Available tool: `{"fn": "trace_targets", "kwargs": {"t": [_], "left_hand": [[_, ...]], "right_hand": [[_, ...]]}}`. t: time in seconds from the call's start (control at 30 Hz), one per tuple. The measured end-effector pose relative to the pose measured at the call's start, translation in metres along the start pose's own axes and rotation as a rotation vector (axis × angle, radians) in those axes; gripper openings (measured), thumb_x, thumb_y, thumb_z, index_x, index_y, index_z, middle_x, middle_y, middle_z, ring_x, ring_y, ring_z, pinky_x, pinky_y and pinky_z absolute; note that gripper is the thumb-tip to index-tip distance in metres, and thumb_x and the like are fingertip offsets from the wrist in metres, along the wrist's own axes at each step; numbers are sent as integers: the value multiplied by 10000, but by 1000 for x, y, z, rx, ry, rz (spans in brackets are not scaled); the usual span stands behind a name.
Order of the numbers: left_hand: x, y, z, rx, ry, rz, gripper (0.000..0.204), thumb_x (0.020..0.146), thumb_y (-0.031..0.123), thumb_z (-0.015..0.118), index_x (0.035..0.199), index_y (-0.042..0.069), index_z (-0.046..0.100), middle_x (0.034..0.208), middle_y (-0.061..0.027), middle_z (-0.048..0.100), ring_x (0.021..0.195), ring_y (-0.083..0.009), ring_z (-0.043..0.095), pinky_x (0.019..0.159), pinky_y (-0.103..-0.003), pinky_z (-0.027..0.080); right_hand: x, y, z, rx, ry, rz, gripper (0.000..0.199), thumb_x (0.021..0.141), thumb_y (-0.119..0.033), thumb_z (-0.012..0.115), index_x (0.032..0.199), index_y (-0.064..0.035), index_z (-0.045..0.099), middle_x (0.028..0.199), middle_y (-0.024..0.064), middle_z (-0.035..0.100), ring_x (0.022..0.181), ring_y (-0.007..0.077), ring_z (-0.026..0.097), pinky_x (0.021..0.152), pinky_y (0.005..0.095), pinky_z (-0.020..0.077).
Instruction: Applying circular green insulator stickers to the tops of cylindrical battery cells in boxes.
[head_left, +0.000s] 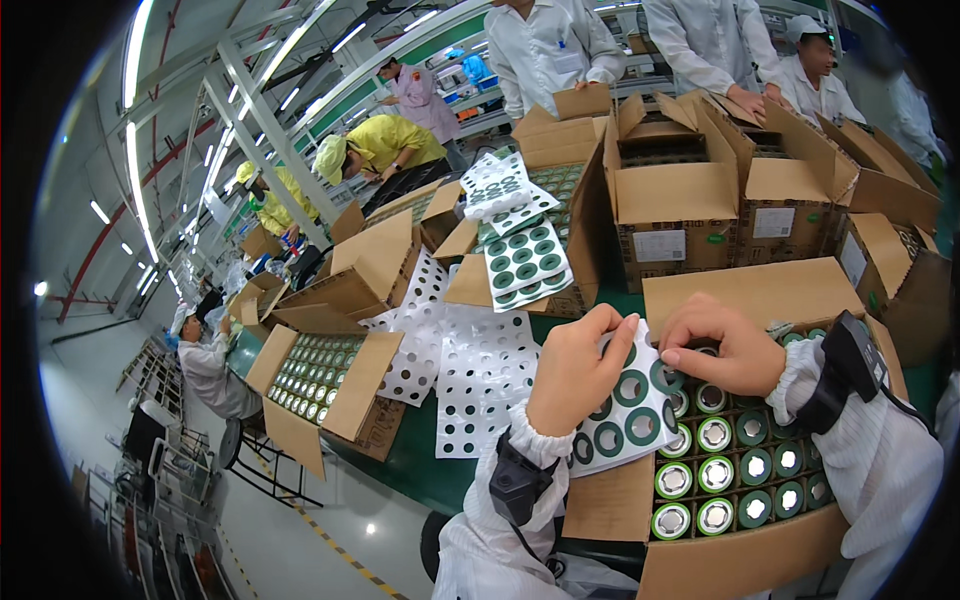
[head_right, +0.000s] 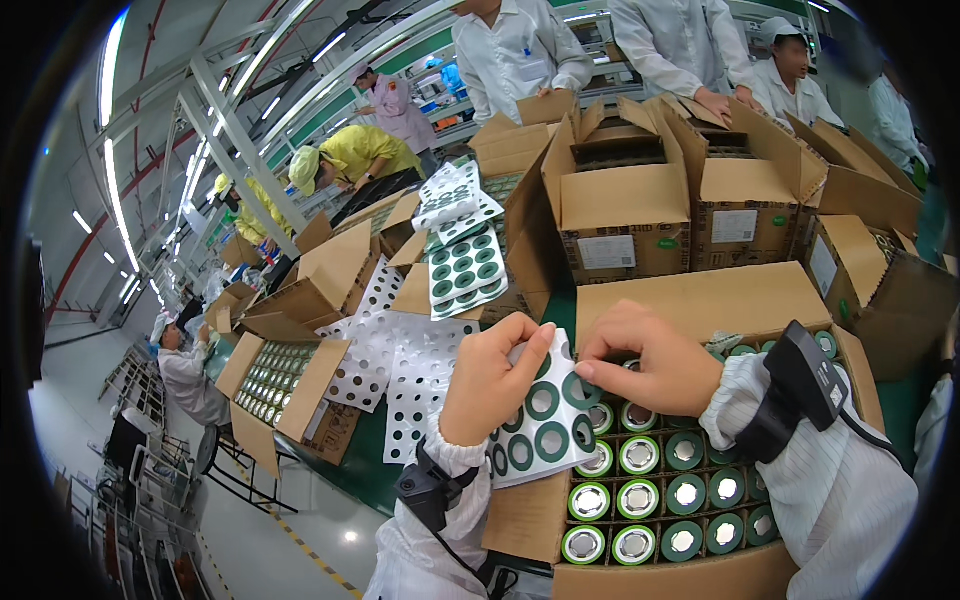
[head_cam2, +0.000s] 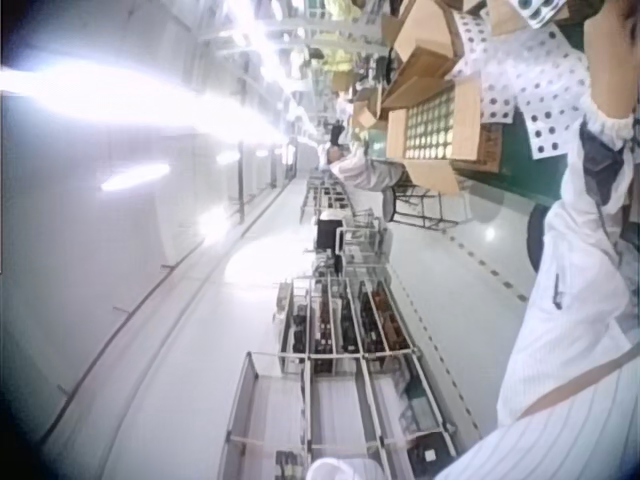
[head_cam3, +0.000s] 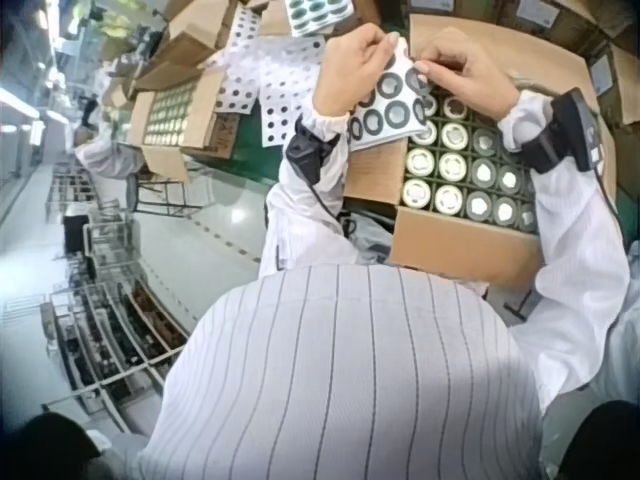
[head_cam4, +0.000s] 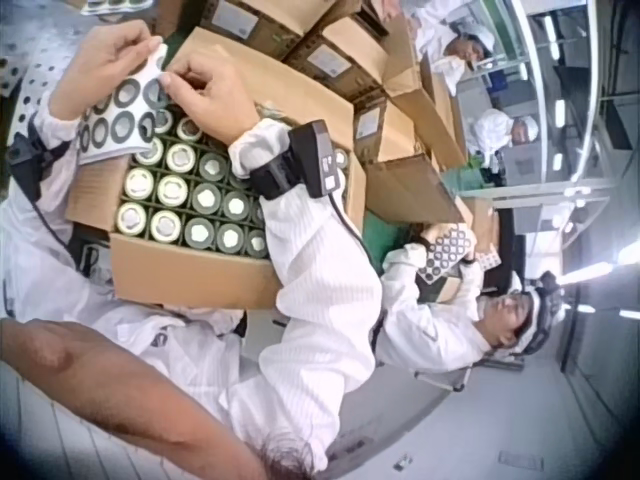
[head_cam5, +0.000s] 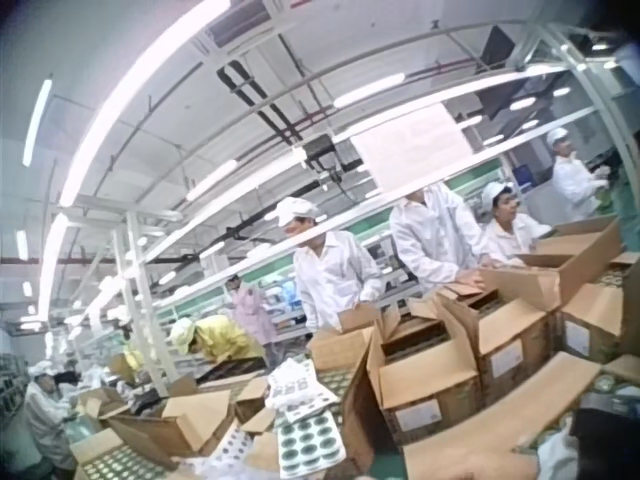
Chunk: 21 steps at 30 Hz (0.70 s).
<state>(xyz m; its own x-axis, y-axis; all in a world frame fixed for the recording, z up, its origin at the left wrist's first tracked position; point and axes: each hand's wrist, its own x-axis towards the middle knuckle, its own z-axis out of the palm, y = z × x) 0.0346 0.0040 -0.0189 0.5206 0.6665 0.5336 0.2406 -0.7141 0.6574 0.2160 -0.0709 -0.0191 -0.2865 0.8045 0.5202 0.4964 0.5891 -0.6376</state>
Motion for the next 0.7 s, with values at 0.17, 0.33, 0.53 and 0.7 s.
{"fn": "trace_targets", "kwargs": {"t": [0.17,0.33,0.53,0.7], "left_hand": [[0,-2,1,12,15,25,261,840,210,570,734,-28,558,551,-119,538,437,-162,469,441,-282,364],[0,-1,-1,20,7,26,262,846,209,562,736,-28,558,545,-124,535,422,-170,466,428,-284,358],[-1,-1,-3,-5,5,17,249,839,210,567,744,-20,562,550,-131,537,438,-206,500,440,-301,375],[-1,-11,1,24,38,57,246,824,206,577,729,-19,555,595,-178,553,528,-324,550,477,-345,405]], "right_hand": [[-2,-4,4,76,125,102,104,767,-124,621,767,-39,562,782,49,572,779,206,494,721,313,390],[0,0,-1,-45,24,9,90,761,-109,620,770,-46,557,804,52,567,796,202,490,738,314,389],[1,-8,-3,21,23,-5,98,754,-101,623,749,-45,543,834,57,574,827,207,492,765,315,379],[-1,-12,-2,-21,103,-70,69,770,-81,591,770,-53,527,862,74,551,839,213,490,794,311,357]]}}
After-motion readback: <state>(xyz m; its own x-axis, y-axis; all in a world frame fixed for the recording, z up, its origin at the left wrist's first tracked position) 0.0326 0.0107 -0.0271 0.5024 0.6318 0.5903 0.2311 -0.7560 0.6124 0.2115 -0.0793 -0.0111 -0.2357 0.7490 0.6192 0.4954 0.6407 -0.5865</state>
